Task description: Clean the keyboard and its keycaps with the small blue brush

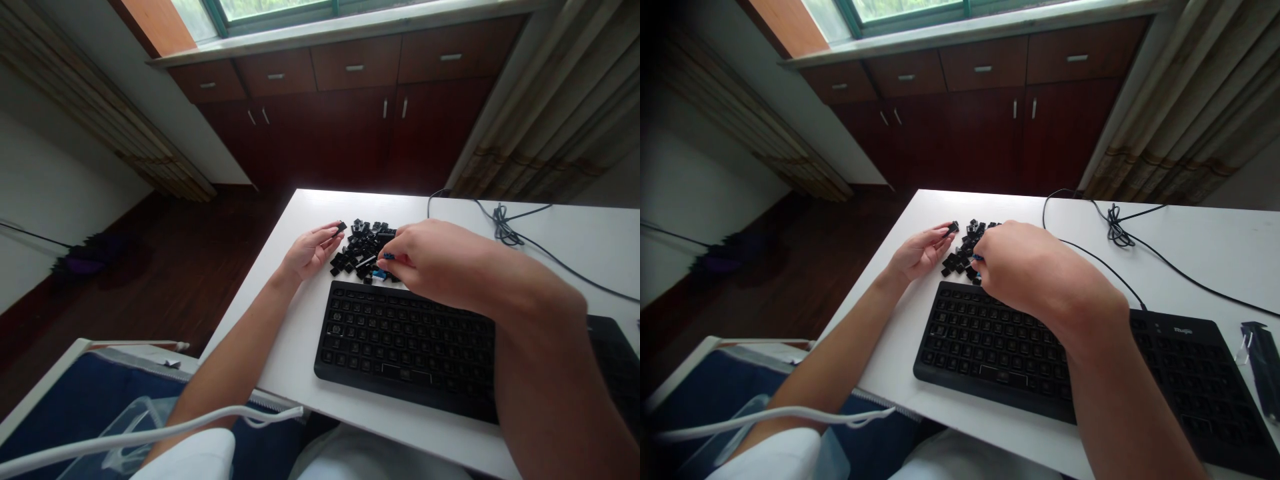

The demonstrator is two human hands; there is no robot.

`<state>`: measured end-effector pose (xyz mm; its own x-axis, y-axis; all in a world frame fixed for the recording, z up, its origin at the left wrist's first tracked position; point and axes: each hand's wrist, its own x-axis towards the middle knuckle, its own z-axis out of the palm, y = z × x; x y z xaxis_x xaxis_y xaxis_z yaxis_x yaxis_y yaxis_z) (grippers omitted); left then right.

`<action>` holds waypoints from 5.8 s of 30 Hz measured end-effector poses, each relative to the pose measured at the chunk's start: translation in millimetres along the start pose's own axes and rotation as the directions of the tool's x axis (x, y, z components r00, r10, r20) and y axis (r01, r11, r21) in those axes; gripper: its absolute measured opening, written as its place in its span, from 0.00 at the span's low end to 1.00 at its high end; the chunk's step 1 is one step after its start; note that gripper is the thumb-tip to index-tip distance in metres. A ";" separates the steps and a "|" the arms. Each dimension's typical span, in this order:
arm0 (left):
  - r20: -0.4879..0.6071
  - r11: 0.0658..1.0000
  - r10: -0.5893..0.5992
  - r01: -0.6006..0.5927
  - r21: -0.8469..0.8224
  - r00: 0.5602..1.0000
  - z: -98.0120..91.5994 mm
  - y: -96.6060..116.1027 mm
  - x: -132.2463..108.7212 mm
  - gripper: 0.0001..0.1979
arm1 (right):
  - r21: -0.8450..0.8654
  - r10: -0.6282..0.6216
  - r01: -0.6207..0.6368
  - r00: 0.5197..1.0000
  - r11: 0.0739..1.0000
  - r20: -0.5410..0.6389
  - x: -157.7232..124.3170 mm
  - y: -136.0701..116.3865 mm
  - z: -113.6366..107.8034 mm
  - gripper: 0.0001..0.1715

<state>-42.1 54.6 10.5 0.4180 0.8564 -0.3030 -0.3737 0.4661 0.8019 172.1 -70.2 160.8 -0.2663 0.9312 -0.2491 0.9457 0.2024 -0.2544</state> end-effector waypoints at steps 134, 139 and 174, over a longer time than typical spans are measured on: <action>0.457 0.006 0.553 -0.552 0.834 0.696 1.3 -18.2 -3.6 0.09 | 0.028 -0.082 0.080 0.991 0.996 0.109 -6.7 -25.9 9.7 0.16; 0.458 0.008 0.553 -0.554 0.833 0.697 1.4 -17.4 -4.5 0.10 | -0.073 -0.063 0.059 0.997 0.996 -0.043 -3.9 -25.9 3.9 0.09; 0.406 0.041 0.565 -0.515 0.856 0.719 2.8 -18.4 -4.7 0.09 | 0.026 0.036 -0.039 0.993 0.999 0.114 -11.5 -17.5 3.0 0.17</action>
<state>-34.9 41.3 -1.4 0.4256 0.7885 0.4440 0.4781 -0.6125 0.6295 158.0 -85.4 165.3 -0.2514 0.8973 -0.3627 0.9503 0.1576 -0.2686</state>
